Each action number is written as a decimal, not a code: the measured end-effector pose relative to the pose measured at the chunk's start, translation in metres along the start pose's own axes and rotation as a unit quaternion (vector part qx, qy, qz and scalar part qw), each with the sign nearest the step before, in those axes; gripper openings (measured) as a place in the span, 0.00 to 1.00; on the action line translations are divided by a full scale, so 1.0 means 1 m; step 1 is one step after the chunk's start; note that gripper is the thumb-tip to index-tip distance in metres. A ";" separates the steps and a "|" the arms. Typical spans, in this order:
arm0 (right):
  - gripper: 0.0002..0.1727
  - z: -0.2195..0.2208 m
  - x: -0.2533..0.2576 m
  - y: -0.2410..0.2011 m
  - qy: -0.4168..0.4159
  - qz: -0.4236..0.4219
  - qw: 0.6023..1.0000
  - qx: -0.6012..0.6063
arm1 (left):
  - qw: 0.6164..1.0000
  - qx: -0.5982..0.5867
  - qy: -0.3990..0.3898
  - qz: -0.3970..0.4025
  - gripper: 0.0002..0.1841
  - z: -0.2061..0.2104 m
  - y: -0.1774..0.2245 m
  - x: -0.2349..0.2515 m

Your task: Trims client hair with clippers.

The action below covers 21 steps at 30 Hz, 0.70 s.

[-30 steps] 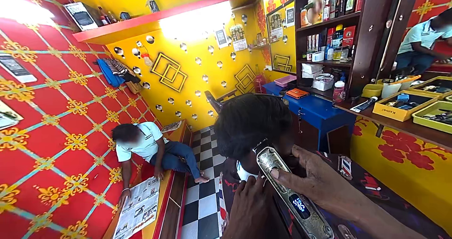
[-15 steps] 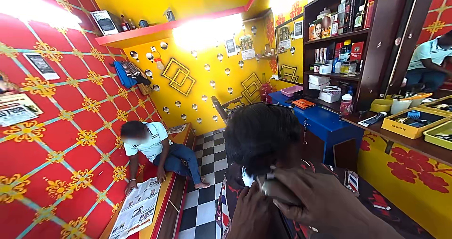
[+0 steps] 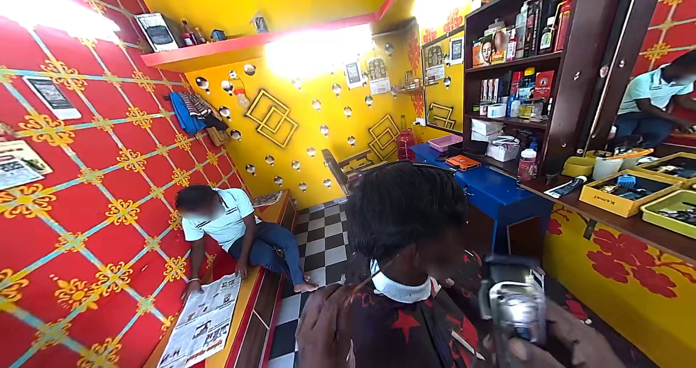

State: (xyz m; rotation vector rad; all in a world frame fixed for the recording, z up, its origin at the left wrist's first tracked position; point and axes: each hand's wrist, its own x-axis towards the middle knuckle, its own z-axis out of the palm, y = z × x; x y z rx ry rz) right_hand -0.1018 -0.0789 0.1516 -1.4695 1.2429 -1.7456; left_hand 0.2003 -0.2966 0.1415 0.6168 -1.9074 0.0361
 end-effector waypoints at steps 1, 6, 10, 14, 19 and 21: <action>0.29 0.006 0.000 -0.002 -0.055 0.034 0.998 -0.014 | 1.000 -0.006 -0.014 -0.009 0.10 0.005 0.007 0.010; 0.24 0.071 0.012 0.004 -0.188 0.111 0.975 0.035 | 0.998 0.012 0.007 0.064 0.10 0.014 0.024 0.048; 0.25 0.100 0.036 -0.005 -0.175 0.120 0.969 0.126 | 0.993 0.036 0.043 0.102 0.08 0.006 0.034 0.073; 0.26 0.110 0.054 -0.010 -0.150 0.128 0.953 0.231 | 0.990 0.048 0.058 0.117 0.08 -0.003 0.036 0.084; 0.25 0.109 0.065 -0.009 -0.138 0.156 0.916 0.342 | 0.991 0.039 0.057 0.116 0.09 -0.014 0.039 0.093; 0.24 0.106 0.067 -0.004 -0.130 0.149 0.911 0.362 | 0.992 0.035 0.050 0.112 0.09 -0.015 0.040 0.094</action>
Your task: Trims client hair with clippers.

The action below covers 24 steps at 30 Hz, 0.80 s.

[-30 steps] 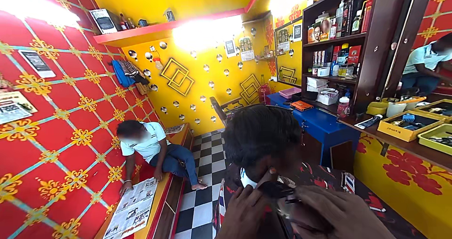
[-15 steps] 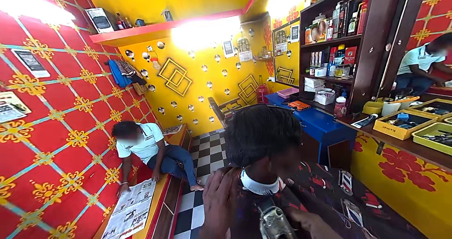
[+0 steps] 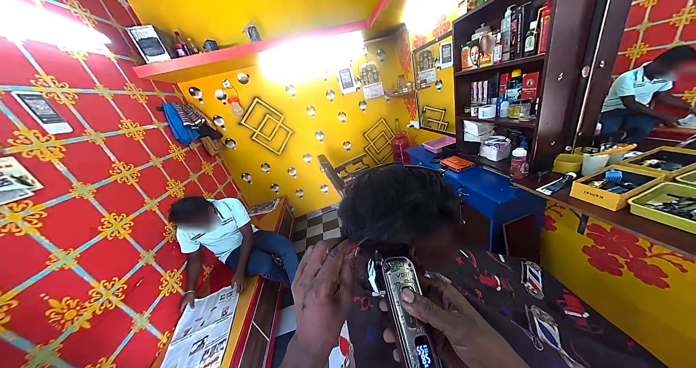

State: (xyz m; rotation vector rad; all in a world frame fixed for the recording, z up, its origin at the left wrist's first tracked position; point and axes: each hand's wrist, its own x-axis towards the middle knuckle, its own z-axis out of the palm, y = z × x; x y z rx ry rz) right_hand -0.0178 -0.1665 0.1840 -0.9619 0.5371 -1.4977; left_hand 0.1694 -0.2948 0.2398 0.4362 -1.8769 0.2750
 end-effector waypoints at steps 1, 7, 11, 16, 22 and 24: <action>0.24 -0.002 0.001 0.000 0.000 -0.009 1.000 0.009 | 1.000 0.001 -0.002 0.000 0.09 0.000 0.000 0.000; 0.22 -0.011 0.003 0.000 -0.006 -0.068 0.993 0.097 | 1.000 -0.003 -0.009 -0.005 0.09 0.001 0.001 0.003; 0.23 -0.011 0.005 0.011 -0.063 -0.083 0.982 0.155 | 1.000 -0.007 -0.012 -0.001 0.09 -0.001 0.002 0.005; 0.23 -0.005 0.001 0.017 -0.094 -0.033 0.976 0.192 | 1.000 -0.014 -0.010 0.002 0.09 -0.003 0.003 0.005; 0.28 -0.019 0.005 0.009 -0.140 -0.067 0.954 0.255 | 1.000 -0.021 -0.016 0.002 0.09 -0.002 0.004 0.005; 0.30 -0.024 0.007 0.007 -0.154 -0.080 0.945 0.278 | 1.000 -0.021 -0.020 0.001 0.09 -0.001 0.004 0.005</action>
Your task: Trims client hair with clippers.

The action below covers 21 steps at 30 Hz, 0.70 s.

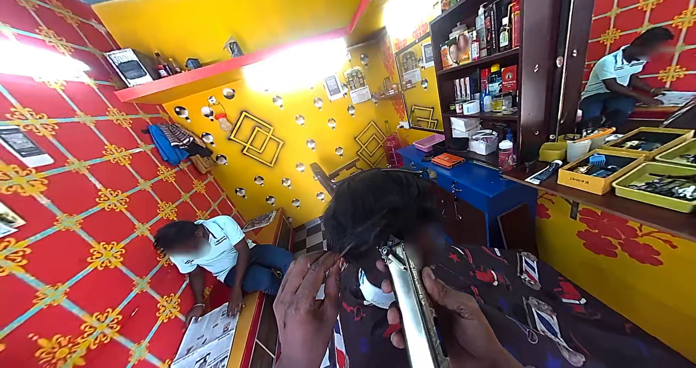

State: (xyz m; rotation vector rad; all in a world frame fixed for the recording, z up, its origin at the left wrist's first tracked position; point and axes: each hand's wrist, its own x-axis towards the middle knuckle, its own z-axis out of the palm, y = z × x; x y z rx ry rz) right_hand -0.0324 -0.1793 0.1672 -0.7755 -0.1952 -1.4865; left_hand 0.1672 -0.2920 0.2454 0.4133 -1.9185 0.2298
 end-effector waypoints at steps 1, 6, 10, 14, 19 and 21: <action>0.31 -0.001 0.001 -0.002 -0.004 -0.008 1.000 0.012 | 1.000 0.000 -0.001 0.000 0.09 0.000 0.000 0.000; 0.32 -0.017 0.001 -0.003 -0.046 -0.063 0.992 0.101 | 1.000 -0.004 -0.013 -0.001 0.10 0.001 -0.002 -0.001; 0.30 -0.033 -0.014 0.016 -0.125 -0.169 0.964 0.163 | 0.998 -0.055 0.026 0.022 0.09 -0.012 0.002 -0.016; 0.38 -0.044 -0.053 0.009 -0.104 -0.139 0.977 0.126 | 0.997 0.012 0.007 0.071 0.11 -0.037 0.011 -0.019; 0.35 -0.047 -0.085 -0.040 0.019 -0.098 0.989 -0.106 | 0.985 0.116 -0.081 0.101 0.12 -0.041 0.037 0.015; 0.28 -0.040 -0.089 -0.061 0.102 -0.062 0.960 -0.253 | 0.970 0.169 -0.119 0.126 0.13 -0.035 0.044 0.028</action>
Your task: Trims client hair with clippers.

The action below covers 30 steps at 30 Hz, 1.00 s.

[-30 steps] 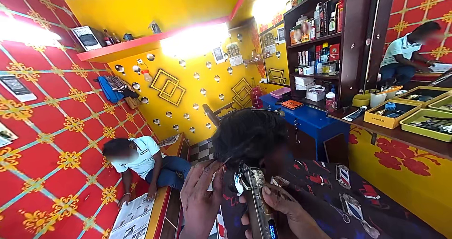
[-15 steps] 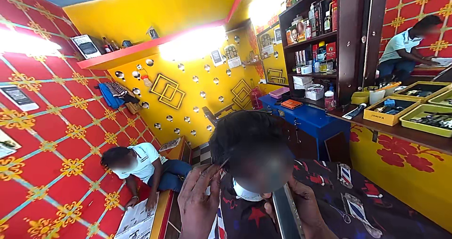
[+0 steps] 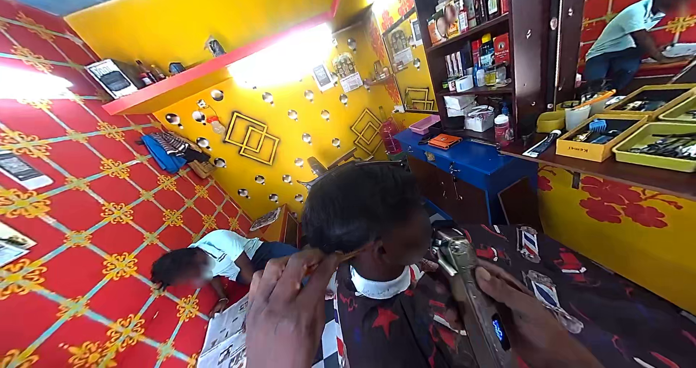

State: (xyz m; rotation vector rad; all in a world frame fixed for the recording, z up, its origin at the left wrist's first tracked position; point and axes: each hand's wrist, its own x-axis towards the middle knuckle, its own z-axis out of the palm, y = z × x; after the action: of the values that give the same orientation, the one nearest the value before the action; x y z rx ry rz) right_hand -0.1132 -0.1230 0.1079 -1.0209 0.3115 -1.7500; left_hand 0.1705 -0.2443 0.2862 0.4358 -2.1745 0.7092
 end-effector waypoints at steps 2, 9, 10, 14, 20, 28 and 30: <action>0.26 -0.001 0.002 -0.018 0.015 0.050 0.991 -0.125 | 0.998 0.040 -0.041 0.024 0.14 0.001 0.004 0.014; 0.25 0.037 0.027 -0.057 0.032 0.122 0.943 -0.309 | 0.997 0.052 -0.020 0.060 0.12 0.004 0.006 0.037; 0.24 0.039 0.032 -0.060 0.025 0.140 0.942 -0.303 | 0.997 0.054 -0.010 0.056 0.12 0.004 0.006 0.038; 0.23 0.050 0.050 -0.064 0.020 0.204 0.935 -0.290 | 0.998 0.052 0.012 0.036 0.11 0.005 0.004 0.040; 0.18 0.063 0.068 -0.073 0.016 0.234 0.948 -0.217 | 0.999 0.035 0.022 0.024 0.11 0.009 0.002 0.040; 0.22 0.064 0.076 -0.067 -0.004 0.181 0.939 -0.292 | 0.999 0.008 0.027 0.015 0.10 0.010 0.000 0.037; 0.23 0.067 0.078 -0.066 -0.006 0.154 0.930 -0.333 | 0.999 0.003 0.032 0.012 0.10 0.011 -0.001 0.036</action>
State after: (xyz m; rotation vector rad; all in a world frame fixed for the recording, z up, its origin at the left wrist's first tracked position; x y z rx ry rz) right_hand -0.1132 -0.1457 0.2282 -1.3643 1.0521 -1.3646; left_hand 0.1416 -0.2550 0.3088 0.3850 -2.1225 0.7328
